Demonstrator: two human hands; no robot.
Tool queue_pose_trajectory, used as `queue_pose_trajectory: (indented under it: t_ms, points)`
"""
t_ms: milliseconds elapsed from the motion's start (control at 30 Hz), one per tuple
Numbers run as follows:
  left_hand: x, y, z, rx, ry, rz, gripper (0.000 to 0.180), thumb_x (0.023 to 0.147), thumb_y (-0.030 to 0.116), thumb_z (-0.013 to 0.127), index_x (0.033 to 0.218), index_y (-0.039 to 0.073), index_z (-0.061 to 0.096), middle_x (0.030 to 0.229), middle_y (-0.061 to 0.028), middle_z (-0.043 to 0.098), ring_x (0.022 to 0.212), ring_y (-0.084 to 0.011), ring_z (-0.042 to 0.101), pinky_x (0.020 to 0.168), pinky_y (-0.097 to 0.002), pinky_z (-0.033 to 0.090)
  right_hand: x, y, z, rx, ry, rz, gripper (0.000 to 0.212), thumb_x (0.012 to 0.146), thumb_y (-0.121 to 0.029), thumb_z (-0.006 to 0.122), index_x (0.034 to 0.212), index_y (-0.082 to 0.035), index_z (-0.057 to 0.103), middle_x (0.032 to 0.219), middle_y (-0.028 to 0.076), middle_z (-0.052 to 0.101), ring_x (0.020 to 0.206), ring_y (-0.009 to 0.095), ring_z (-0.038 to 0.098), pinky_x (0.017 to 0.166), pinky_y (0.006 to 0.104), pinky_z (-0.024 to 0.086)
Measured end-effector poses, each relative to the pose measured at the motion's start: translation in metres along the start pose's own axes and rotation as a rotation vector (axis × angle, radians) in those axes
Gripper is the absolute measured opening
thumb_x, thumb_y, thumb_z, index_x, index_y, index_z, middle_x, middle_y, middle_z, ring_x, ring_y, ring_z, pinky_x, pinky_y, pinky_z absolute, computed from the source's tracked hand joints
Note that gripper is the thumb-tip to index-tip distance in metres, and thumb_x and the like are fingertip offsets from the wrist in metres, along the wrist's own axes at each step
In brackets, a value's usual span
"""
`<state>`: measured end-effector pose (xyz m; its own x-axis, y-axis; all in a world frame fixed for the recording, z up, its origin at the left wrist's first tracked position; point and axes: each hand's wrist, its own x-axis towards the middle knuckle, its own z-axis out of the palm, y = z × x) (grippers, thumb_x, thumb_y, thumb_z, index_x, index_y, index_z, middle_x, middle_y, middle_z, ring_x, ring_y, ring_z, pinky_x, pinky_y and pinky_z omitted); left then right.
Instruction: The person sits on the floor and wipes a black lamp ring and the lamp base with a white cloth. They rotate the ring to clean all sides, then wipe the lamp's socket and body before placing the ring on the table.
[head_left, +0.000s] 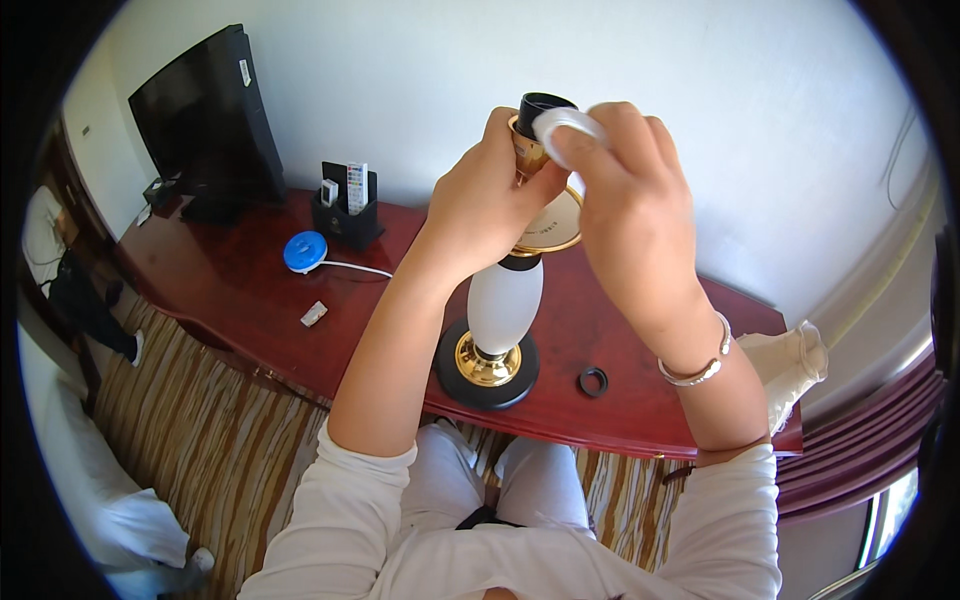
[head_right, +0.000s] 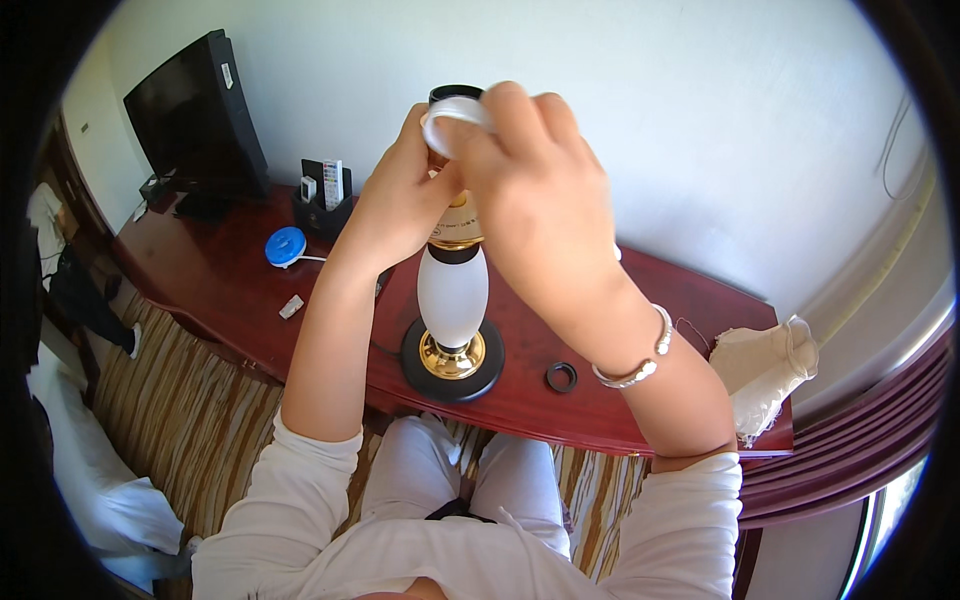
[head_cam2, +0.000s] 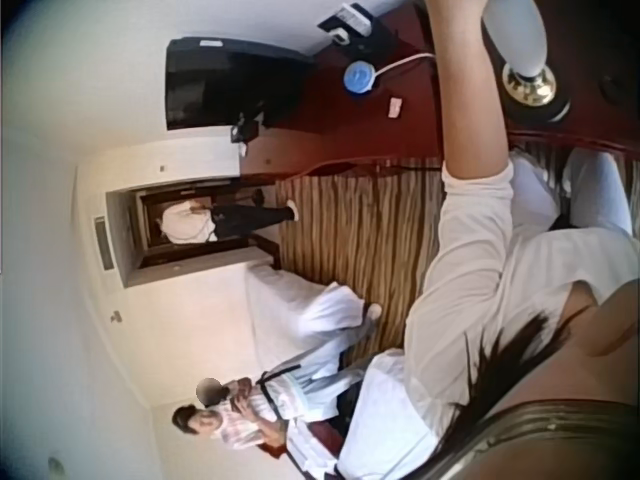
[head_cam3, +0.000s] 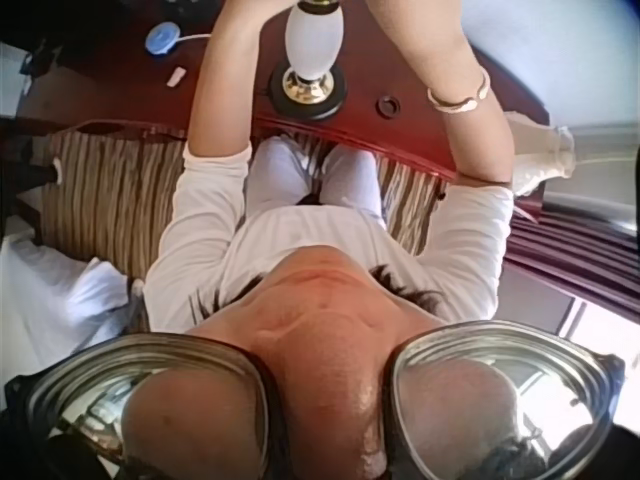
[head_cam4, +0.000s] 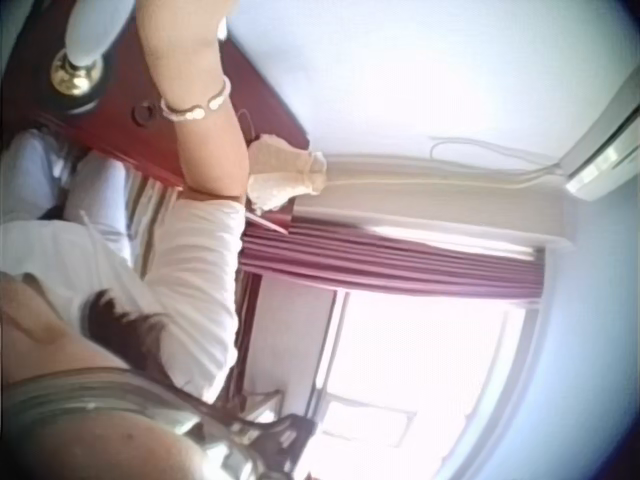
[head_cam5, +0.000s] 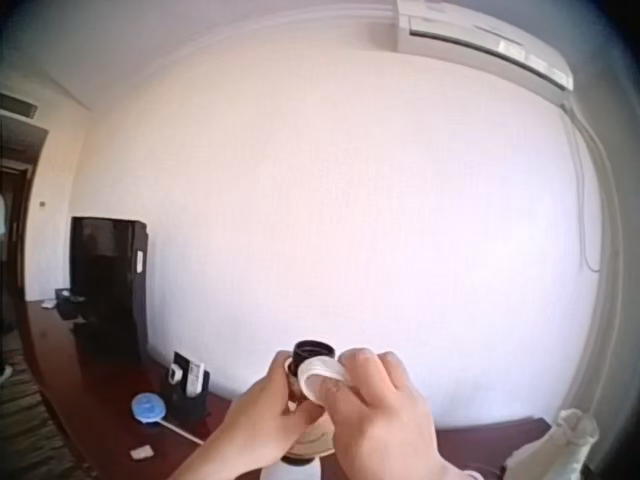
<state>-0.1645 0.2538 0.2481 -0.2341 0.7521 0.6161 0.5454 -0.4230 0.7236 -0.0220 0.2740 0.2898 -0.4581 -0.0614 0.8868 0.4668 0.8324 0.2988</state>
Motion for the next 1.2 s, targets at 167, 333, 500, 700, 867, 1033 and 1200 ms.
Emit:
queue_pose_trajectory:
  t_ms: [167,333,500,700,867,1033,1200]
  points:
    - [-0.003,0.005,-0.003,-0.115,-0.060,0.038,0.033,0.091,0.025,0.057,0.110,0.001,0.043,0.089,-0.0067,0.058,0.079,-0.0123,0.058,0.074,-0.0280,0.048,-0.024,0.041,-0.003,0.343,-0.002,0.391,0.015,0.080,0.003,0.056,0.093,0.000,0.062,0.082,0.010,0.055,0.069,0.024,0.055,0.063,0.0304,0.046]
    - [-0.004,0.002,-0.002,-0.259,0.079,0.080,0.044,0.084,0.029,0.066,0.110,0.001,0.043,0.104,-0.0124,0.057,0.092,-0.0200,0.058,0.071,-0.0315,0.050,-0.048,0.043,-0.029,0.978,-0.078,0.905,0.012,0.087,-0.009,0.059,0.094,0.000,0.064,0.082,0.001,0.056,0.072,0.009,0.051,0.066,0.0263,0.044]
    - [-0.033,0.021,-0.007,0.335,0.510,0.580,0.033,0.083,0.018,0.064,0.108,0.002,0.049,0.114,-0.0140,0.050,0.103,-0.0232,0.052,0.082,-0.0324,0.044,-0.063,0.032,-0.041,1.270,-0.229,0.721,0.017,0.086,-0.002,0.049,0.090,0.003,0.065,0.124,0.011,0.047,0.112,0.018,0.047,0.093,0.0298,0.038]
    - [-0.064,0.043,0.001,-0.353,-0.154,0.357,0.027,0.096,0.019,0.043,0.110,0.000,0.057,0.118,-0.0113,0.054,0.114,-0.0205,0.048,0.097,-0.0339,0.035,-0.064,0.025,-0.050,1.755,-0.482,0.689,0.019,0.086,-0.011,0.055,0.096,0.003,0.065,0.132,0.012,0.044,0.118,0.022,0.044,0.096,0.0331,0.036]
    - [-0.076,0.053,0.002,-0.488,-0.238,0.269,0.028,0.097,0.018,0.044,0.116,0.000,0.053,0.118,-0.0092,0.053,0.113,-0.0177,0.049,0.095,-0.0317,0.038,-0.068,0.018,-0.052,1.746,-0.496,0.633,0.022,0.085,-0.008,0.052,0.098,0.007,0.063,0.139,0.014,0.037,0.123,0.024,0.040,0.099,0.0349,0.033]
    - [-0.084,0.054,0.002,-0.589,-0.511,-0.173,0.022,0.093,0.022,0.054,0.102,0.002,0.055,0.090,0.0002,0.056,0.084,-0.0054,0.050,0.075,-0.0214,0.040,-0.068,0.019,-0.054,1.744,-0.535,0.484,0.023,0.084,-0.007,0.051,0.097,0.008,0.062,0.141,0.014,0.034,0.114,0.023,0.046,0.094,0.0335,0.037]
    - [-0.085,0.057,-0.006,-0.586,-0.365,-0.115,0.015,0.091,0.018,0.056,0.087,0.004,0.055,0.078,0.0028,0.053,0.074,-0.0028,0.047,0.067,-0.0192,0.039,-0.070,0.013,-0.060,1.584,-0.552,0.596,0.021,0.090,-0.012,0.050,0.096,0.005,0.061,0.121,0.009,0.050,0.100,0.014,0.050,0.084,0.0280,0.041]
